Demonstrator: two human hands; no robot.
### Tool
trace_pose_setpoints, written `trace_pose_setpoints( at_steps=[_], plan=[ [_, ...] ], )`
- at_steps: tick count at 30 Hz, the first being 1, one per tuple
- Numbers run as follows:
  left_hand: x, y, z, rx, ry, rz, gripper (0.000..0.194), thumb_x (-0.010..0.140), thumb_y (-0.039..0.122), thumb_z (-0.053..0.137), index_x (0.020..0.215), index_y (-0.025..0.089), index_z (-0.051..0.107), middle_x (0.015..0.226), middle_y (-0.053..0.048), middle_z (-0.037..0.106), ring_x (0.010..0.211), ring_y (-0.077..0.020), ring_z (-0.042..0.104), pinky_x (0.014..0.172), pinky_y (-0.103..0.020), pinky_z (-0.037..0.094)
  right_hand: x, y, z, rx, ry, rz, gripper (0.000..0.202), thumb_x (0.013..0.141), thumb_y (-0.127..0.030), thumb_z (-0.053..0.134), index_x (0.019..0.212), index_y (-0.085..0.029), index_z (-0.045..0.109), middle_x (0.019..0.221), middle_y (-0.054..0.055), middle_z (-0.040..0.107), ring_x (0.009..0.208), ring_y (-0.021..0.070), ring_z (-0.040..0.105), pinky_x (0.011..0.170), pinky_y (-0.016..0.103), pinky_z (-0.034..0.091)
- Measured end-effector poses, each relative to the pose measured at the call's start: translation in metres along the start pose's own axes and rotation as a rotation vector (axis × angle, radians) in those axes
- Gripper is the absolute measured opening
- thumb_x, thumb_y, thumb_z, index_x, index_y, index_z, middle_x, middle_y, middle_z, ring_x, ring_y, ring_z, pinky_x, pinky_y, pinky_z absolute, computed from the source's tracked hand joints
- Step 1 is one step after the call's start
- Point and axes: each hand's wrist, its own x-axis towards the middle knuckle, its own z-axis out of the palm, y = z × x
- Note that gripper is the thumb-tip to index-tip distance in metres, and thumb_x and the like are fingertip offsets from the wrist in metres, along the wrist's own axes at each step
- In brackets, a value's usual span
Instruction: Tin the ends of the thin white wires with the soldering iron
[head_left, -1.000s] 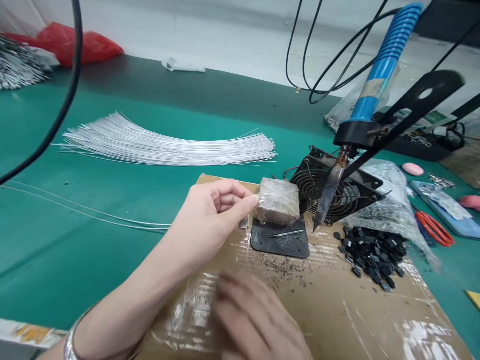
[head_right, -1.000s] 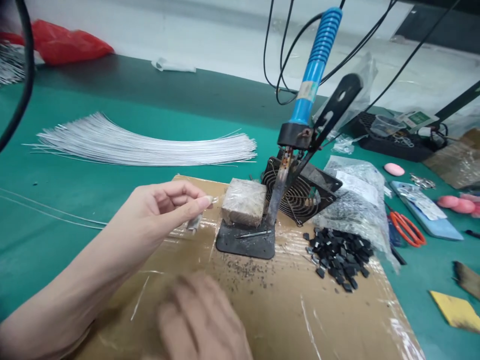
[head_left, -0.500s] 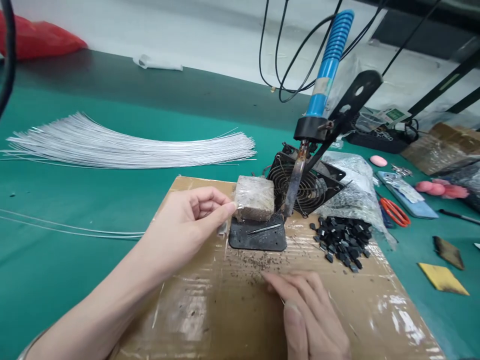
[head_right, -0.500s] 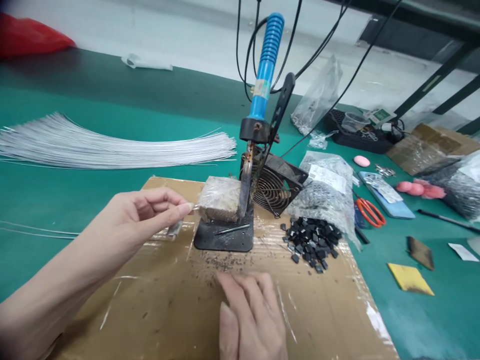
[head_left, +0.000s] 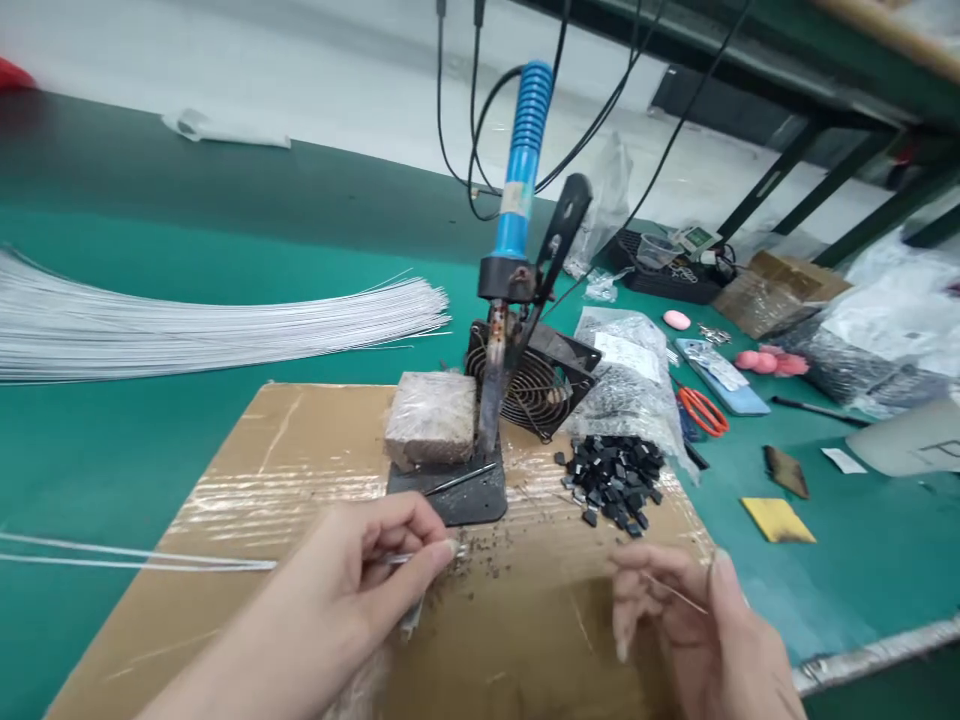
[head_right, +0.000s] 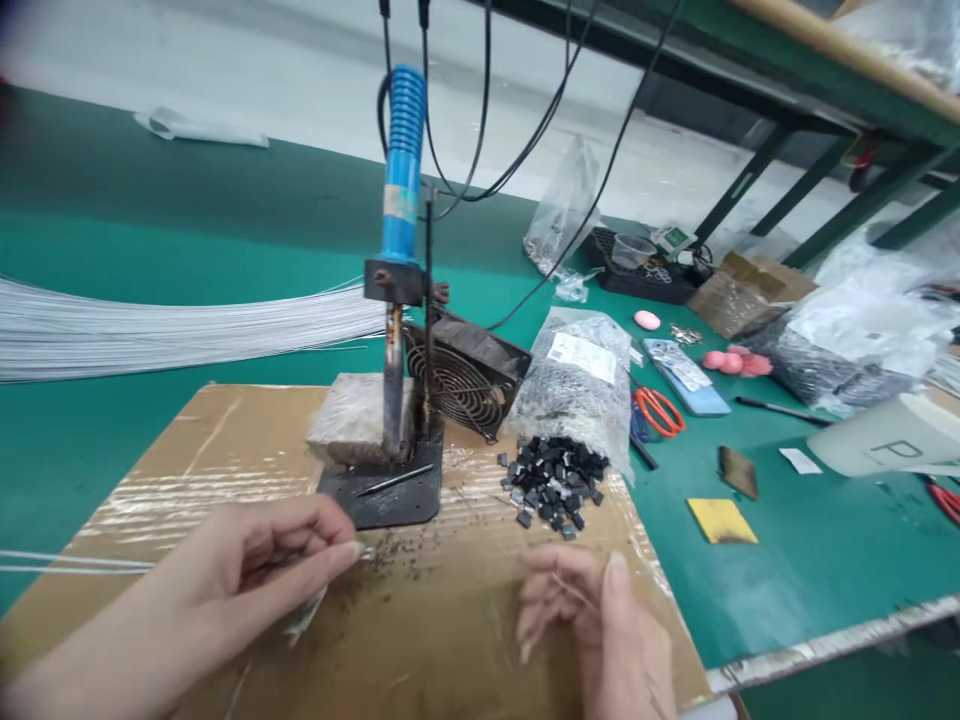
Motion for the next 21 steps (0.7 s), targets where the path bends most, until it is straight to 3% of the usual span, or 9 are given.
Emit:
trace_pose_setpoints(
  at_steps=[3,5,6,9,13,19,21],
  plan=[
    [0.0,0.005,0.007,-0.029,0.008,-0.041,0.037,0.087,0.055,0.058,0.076,0.02,0.061,0.063,0.006,0.045,0.062,-0.0151,0.037,0.056,-0.026,0.026,0.016,-0.002,-0.016,-0.501,-0.007,-0.369,0.04,0.105,-0.047,0.054,0.085,-0.023,0.079,0.062,-0.001,0.063,0.054,0.0124,0.058,0.054,0.021,0.048],
    [0.0,0.008,0.012,-0.047,0.005,-0.064,0.037,0.086,0.055,0.06,0.075,0.02,0.061,0.061,0.007,0.043,0.06,-0.0144,0.033,0.055,-0.026,0.024,0.031,-0.002,-0.02,-0.824,-0.11,-0.612,0.024,0.104,-0.034,0.058,0.092,-0.023,0.076,0.071,-0.001,0.066,0.059,0.0133,0.06,0.057,0.023,0.048],
    [0.001,0.01,0.015,-0.052,0.01,-0.073,0.037,0.086,0.055,0.06,0.075,0.02,0.061,0.061,0.007,0.041,0.059,-0.0141,0.032,0.055,-0.026,0.023,0.039,-0.002,-0.019,-0.889,-0.151,-0.666,0.018,0.103,-0.031,0.061,0.097,-0.022,0.075,0.076,0.0,0.067,0.063,0.0144,0.061,0.06,0.025,0.049],
    [0.003,0.014,0.019,-0.074,0.035,-0.085,0.036,0.086,0.054,0.061,0.074,0.02,0.059,0.06,0.008,0.039,0.059,-0.014,0.032,0.054,-0.027,0.021,0.059,0.003,-0.007,-0.956,-0.199,-0.72,0.014,0.098,-0.026,0.065,0.104,-0.018,0.075,0.082,0.003,0.065,0.075,0.0207,0.061,0.07,0.033,0.048],
    [0.006,0.019,0.016,-0.093,0.03,-0.076,0.034,0.087,0.051,0.063,0.075,0.021,0.058,0.058,0.009,0.037,0.057,-0.0137,0.03,0.054,-0.028,0.02,0.067,0.007,0.008,-1.008,-0.218,-0.752,0.014,0.098,-0.022,0.061,0.092,-0.016,0.072,0.083,0.006,0.066,0.082,0.0266,0.059,0.072,0.039,0.045],
    [0.01,0.026,0.011,-0.106,0.055,-0.072,0.031,0.088,0.048,0.063,0.074,0.021,0.058,0.059,0.008,0.039,0.058,-0.0141,0.033,0.054,-0.027,0.022,0.06,0.005,0.005,-0.97,-0.193,-0.844,0.011,0.101,-0.028,0.062,0.096,-0.022,0.069,0.087,0.004,0.07,0.079,0.023,0.063,0.073,0.035,0.047],
    [0.011,0.027,0.01,-0.122,0.053,-0.071,0.032,0.088,0.048,0.063,0.074,0.02,0.058,0.06,0.008,0.041,0.058,-0.0138,0.033,0.055,-0.027,0.023,0.053,0.003,0.005,-0.938,-0.17,-0.784,0.006,0.098,-0.031,0.066,0.096,-0.025,0.069,0.087,0.0,0.073,0.075,0.0191,0.067,0.072,0.031,0.05]
  ],
)
